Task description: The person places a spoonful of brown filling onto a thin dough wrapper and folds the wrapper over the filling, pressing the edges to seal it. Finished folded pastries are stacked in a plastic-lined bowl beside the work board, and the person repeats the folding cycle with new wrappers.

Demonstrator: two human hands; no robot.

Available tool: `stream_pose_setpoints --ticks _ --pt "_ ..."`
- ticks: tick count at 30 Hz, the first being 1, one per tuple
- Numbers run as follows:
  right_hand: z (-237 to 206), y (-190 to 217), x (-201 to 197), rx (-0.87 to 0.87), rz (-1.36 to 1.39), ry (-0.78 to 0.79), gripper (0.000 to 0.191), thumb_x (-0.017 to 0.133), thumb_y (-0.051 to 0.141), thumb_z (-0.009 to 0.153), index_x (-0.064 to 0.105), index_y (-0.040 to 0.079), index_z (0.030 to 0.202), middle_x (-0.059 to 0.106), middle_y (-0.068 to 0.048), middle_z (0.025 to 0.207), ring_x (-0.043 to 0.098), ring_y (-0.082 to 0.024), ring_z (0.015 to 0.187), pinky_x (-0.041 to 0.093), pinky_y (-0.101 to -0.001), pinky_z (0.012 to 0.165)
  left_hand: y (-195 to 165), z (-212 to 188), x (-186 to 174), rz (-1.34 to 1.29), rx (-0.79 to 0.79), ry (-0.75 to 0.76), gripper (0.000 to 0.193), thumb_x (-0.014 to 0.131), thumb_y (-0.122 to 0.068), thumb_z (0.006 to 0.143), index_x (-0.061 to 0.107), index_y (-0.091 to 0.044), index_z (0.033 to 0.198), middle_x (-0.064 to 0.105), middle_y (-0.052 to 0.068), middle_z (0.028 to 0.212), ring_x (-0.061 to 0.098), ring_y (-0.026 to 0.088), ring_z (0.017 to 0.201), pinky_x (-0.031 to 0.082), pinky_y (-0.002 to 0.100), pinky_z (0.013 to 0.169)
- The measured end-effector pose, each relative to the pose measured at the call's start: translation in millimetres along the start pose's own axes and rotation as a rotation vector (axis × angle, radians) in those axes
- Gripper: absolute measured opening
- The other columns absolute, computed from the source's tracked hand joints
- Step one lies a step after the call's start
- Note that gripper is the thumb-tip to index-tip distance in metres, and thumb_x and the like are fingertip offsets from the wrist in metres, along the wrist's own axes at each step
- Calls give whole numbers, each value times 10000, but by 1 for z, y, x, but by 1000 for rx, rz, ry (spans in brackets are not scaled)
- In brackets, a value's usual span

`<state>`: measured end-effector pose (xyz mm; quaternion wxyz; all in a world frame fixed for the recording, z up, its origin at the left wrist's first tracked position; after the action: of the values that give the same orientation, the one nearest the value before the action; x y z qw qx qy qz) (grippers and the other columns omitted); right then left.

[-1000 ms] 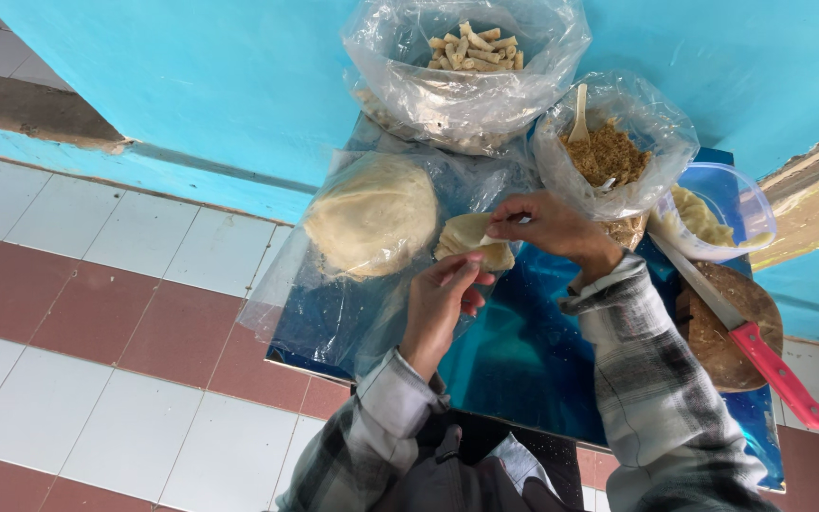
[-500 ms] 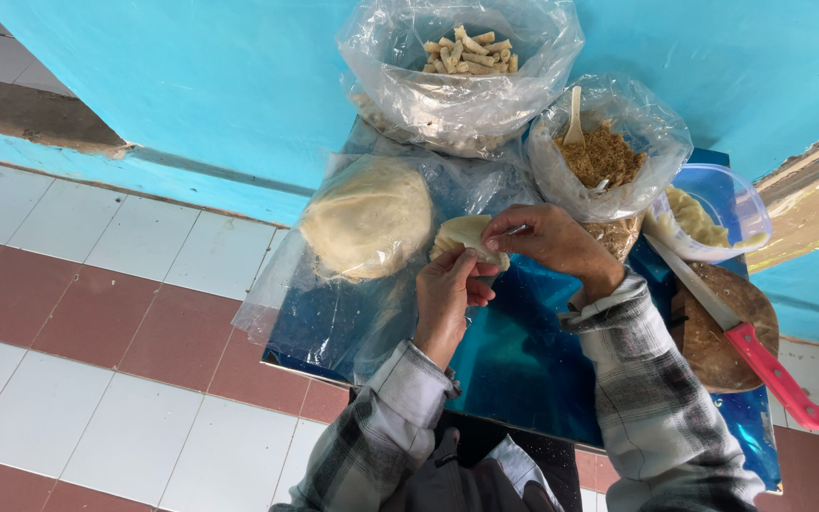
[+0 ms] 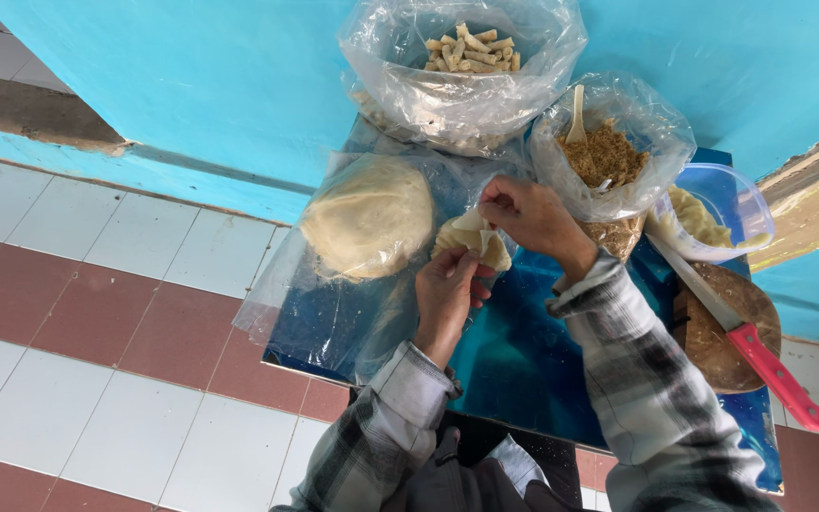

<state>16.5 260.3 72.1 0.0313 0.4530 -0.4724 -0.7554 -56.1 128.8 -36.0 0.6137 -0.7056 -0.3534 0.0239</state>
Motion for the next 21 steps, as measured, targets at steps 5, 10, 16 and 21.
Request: stream_pose_setpoints --ticks 5,10,16,21 --pt "9 -13 6 97 215 78 186 693 182 955 682 13 1033 741 -65 847 715 -121 752 577 -288 651 -29 -16 -4 347 226 9 248 687 -234 1008 733 2 1068 782 82 829 712 125 660 556 265 583" --pt "5 -17 6 106 391 167 192 677 182 980 689 14 1072 718 -44 891 682 -112 778 574 -272 677 -94 -69 19 1047 989 -181 284 686 -162 947 679 -67 1215 684 81 1158 678 249 1052 526 435 927" --pt "12 -32 -5 274 603 -10 174 670 187 964 672 35 1049 661 -8 843 669 -126 741 589 -315 684 -91 -66 34 1465 1020 -89 429 714 -169 869 647 -77 1283 594 83 1363 584 266 1235 257 641 1157" --pt "6 -39 -26 275 838 -177 106 646 173 979 650 95 1051 604 13 810 639 -99 759 615 -321 744 -91 -68 31 1417 1033 -88 420 719 -188 885 640 -77 1282 592 93 1373 592 279 1223 253 652 1161"
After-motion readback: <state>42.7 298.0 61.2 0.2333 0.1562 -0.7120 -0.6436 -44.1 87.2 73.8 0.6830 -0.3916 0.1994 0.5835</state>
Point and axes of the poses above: each hand's wrist, its own z-axis towards the middle knuckle, its own x-axis out of the palm, y = z × x, the point moved 9 cm from there along z, towards the middle knuckle
